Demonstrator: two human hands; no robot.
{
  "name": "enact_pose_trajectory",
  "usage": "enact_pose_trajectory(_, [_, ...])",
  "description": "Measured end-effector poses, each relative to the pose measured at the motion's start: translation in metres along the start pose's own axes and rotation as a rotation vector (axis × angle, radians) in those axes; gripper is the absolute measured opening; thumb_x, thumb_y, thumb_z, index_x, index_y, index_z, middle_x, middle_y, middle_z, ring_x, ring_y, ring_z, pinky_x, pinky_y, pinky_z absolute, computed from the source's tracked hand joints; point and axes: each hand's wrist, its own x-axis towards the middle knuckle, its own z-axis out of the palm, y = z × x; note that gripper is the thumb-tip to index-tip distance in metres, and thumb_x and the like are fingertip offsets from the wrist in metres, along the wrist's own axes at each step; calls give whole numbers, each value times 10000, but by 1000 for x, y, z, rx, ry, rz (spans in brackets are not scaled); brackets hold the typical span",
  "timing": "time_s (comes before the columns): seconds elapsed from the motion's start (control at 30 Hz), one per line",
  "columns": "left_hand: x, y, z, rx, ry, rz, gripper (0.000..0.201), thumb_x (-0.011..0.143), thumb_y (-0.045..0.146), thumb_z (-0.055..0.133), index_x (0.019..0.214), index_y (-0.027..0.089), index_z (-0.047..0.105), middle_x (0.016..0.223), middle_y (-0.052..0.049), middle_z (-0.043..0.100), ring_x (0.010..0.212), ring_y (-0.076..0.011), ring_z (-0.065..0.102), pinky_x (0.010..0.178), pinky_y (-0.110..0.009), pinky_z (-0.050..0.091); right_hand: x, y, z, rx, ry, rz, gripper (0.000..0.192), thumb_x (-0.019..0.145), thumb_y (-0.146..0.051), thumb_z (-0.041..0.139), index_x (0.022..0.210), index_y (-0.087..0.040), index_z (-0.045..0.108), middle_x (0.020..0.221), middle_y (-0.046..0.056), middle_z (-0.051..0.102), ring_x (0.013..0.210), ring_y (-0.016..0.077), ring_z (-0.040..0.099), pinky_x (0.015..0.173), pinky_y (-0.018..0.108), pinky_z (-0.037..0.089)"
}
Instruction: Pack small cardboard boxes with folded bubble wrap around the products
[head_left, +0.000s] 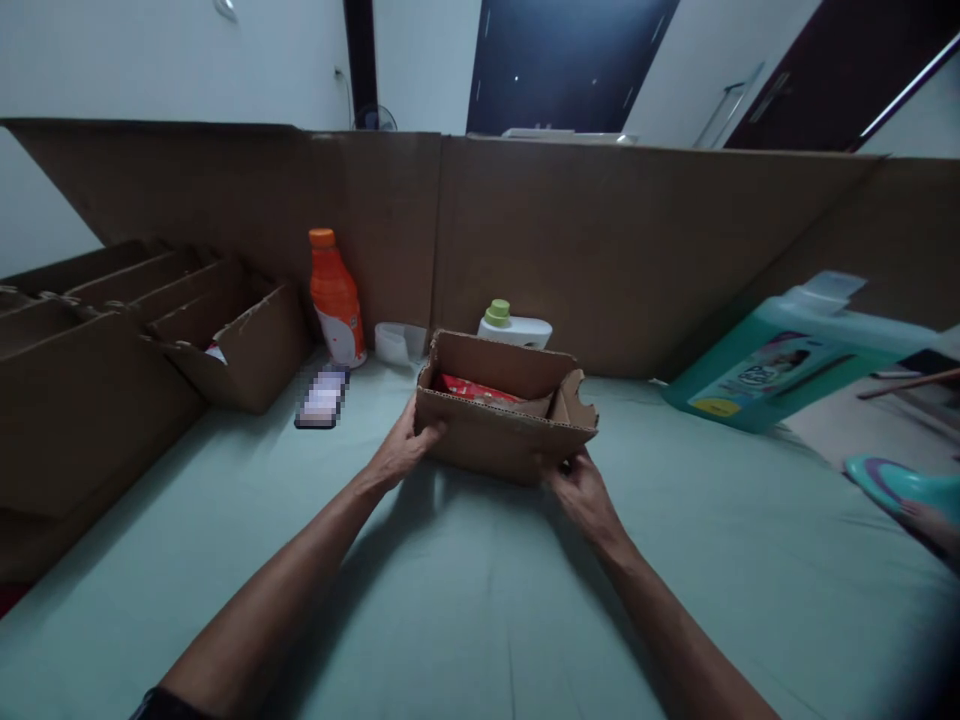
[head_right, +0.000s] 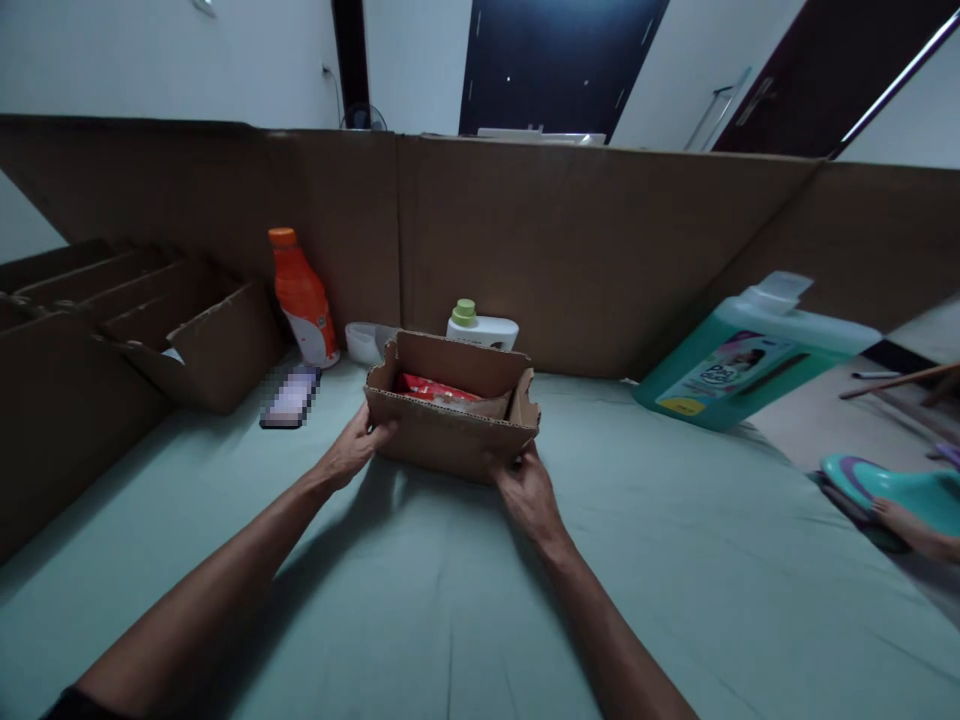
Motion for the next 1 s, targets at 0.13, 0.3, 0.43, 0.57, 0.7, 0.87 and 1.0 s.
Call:
enact_pose_trajectory(0.13, [-38,0,21,1,32,-23,723,902,533,596,1480,149,392,1483,-154,514,1387,-307,461,1177,-443,355,-35,13,-25,-49,35,41,501,788,-595,630,1030,-157,664,1037,149,743,959,307,685,855,434,547])
enact_pose_trajectory(0.3, [-119,10,4,80,190,-156,707,920,568,578,1484,175,412,1489,-140,508,1414,-323,426,1195,-444,322,-80,-6,-10,-77,-2,34,460,793,-584,640,1015,-186,701,1062,128,744,987,316,679,843,426,556])
enact_pose_trajectory(0.43, [-144,19,-23,132,362,-149,746,918,573,583,1519,193,359,1491,-135,508,1409,-322,430,1205,-484,299,-71,-34,24,-20,-137,-29,419,799,-567,642,970,-190,708,1038,116,743,974,305,680,829,417,566])
enact_pose_trajectory(0.57, [-143,21,-16,120,361,-114,800,918,542,593,1561,185,277,1632,-137,313,1504,-315,290,1251,-491,211,-62,-28,20,-52,-162,-2,409,772,-586,657,871,-194,718,927,114,753,918,321,695,809,445,570])
enact_pose_trajectory(0.7, [-151,23,-1,66,329,-89,749,950,467,568,1577,215,245,1672,-97,229,1540,-274,212,1275,-442,172,-67,-17,1,-125,-139,9,426,761,-576,680,928,-188,731,1009,137,757,973,346,698,879,483,551])
enact_pose_trajectory(0.87, [-190,21,-24,106,600,-86,740,935,445,606,1560,231,272,1634,-104,318,1513,-274,288,1259,-447,234,-55,-46,49,-124,-280,-112,384,778,-543,672,918,-187,705,950,125,752,902,313,699,828,445,566])
enact_pose_trajectory(1.0, [-227,19,-69,188,943,-95,729,920,448,626,1541,232,312,1555,-118,441,1451,-280,402,1226,-442,307,-26,-92,146,23,-542,-269,290,786,-446,664,896,-178,663,882,95,741,811,256,681,744,388,571])
